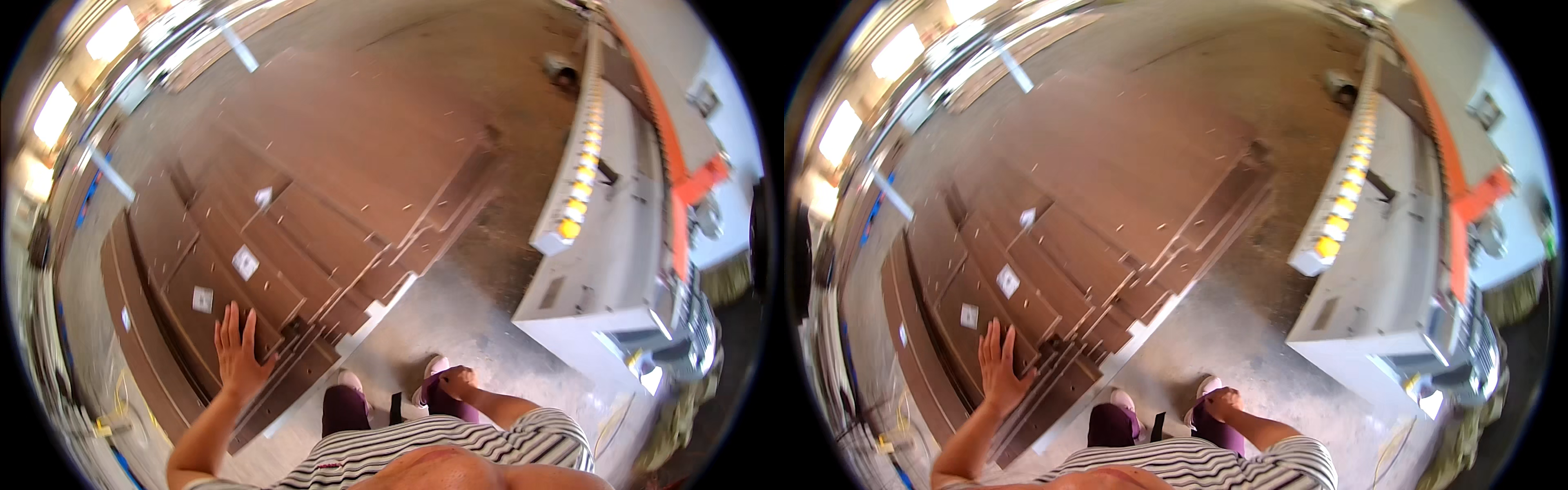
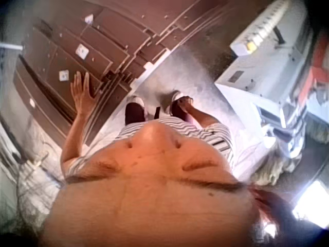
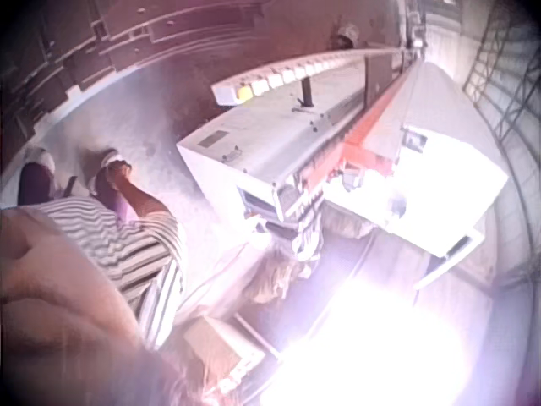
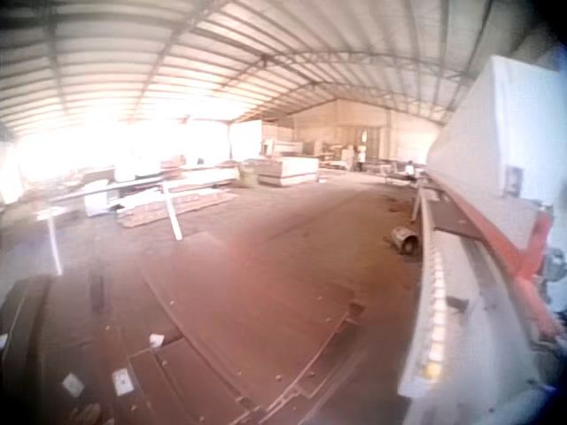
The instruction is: The person picks up wood panels from a stack, places them into an edge-banding machine, and then organizes the processed panels into a new stack on the floor.
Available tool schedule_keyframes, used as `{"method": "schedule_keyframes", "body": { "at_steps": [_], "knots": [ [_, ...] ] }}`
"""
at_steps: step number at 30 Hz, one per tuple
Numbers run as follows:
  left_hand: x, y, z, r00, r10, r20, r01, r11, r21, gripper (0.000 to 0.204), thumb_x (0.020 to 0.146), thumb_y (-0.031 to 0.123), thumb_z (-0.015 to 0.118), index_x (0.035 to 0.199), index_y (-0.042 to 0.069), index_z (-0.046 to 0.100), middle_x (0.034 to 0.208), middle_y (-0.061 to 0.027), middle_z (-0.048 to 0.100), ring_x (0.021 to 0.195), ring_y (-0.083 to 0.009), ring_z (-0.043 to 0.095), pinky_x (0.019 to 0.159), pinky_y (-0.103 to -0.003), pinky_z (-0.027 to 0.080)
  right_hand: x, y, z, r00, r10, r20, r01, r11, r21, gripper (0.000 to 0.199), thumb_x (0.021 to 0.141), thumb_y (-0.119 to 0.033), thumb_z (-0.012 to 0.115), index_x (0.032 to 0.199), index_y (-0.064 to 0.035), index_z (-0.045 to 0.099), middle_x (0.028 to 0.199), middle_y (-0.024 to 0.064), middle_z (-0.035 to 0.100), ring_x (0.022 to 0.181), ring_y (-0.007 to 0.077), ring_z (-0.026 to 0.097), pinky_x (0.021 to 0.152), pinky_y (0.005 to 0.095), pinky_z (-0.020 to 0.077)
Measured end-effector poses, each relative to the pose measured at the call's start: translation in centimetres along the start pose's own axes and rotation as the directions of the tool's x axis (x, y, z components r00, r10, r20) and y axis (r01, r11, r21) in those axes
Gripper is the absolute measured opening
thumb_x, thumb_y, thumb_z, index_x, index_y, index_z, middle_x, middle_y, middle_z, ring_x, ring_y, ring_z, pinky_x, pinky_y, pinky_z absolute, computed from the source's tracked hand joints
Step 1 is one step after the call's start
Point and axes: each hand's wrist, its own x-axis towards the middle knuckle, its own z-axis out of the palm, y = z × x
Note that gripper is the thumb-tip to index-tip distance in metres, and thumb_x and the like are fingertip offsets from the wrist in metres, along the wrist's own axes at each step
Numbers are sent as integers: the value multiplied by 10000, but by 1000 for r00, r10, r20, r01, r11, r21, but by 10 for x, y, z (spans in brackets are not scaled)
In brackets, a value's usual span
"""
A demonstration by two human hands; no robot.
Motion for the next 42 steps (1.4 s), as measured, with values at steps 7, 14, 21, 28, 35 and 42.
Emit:
{"method": "schedule_keyframes", "body": {
  "at_steps": [7,14,21,28,35,42],
  "knots": [
    [-12,-17,4,999,21,24,-21,1000,6,959,684,296,795,1466,104,275,1535,-234,169,1428,-390,156,1146,-549,121,-108,-21,14,960,-207,-186,218,975,41,411,806,-445,566,1105,-184,674,1142,122,656,1082,308,606,984,395,446],
    [1,-24,4,990,-3,143,29,984,-174,846,800,352,714,1464,53,283,1515,-253,216,1411,-410,193,1128,-540,189,-176,-8,-8,996,82,-32,-73,972,222,330,813,-402,550,1003,-176,699,1063,127,679,1007,325,635,871,430,499],
    [59,70,-186,979,203,-21,-48,132,-990,487,1041,317,376,1376,-36,409,1237,-197,588,1182,-272,559,1066,-408,394,-196,57,-40,983,137,-119,-127,988,88,315,821,-334,503,929,-119,708,1003,165,681,928,371,650,825,462,524],
    [-12,127,-409,587,352,-729,-477,-577,-663,569,941,425,513,1301,7,376,1045,-171,610,913,-290,576,890,-443,421,-172,59,-17,982,163,-93,-128,945,300,313,814,-359,523,905,-144,731,974,138,697,951,336,657,830,422,524],
    [-61,160,-464,507,311,-804,-476,-677,-562,371,922,327,522,1103,48,358,926,-127,549,796,-250,519,785,-397,393,-110,21,-15,987,146,-59,-116,926,358,313,820,-369,526,909,-147,727,959,139,698,937,340,658,828,421,521],
    [-75,176,-473,650,270,-711,-471,-591,-655,237,902,229,531,905,90,340,807,-83,488,679,-210,462,680,-352,365,-105,0,-97,971,-209,-120,207,978,-24,367,862,-339,432,879,-75,686,949,179,673,917,378,629,807,465,506]
  ]
}}
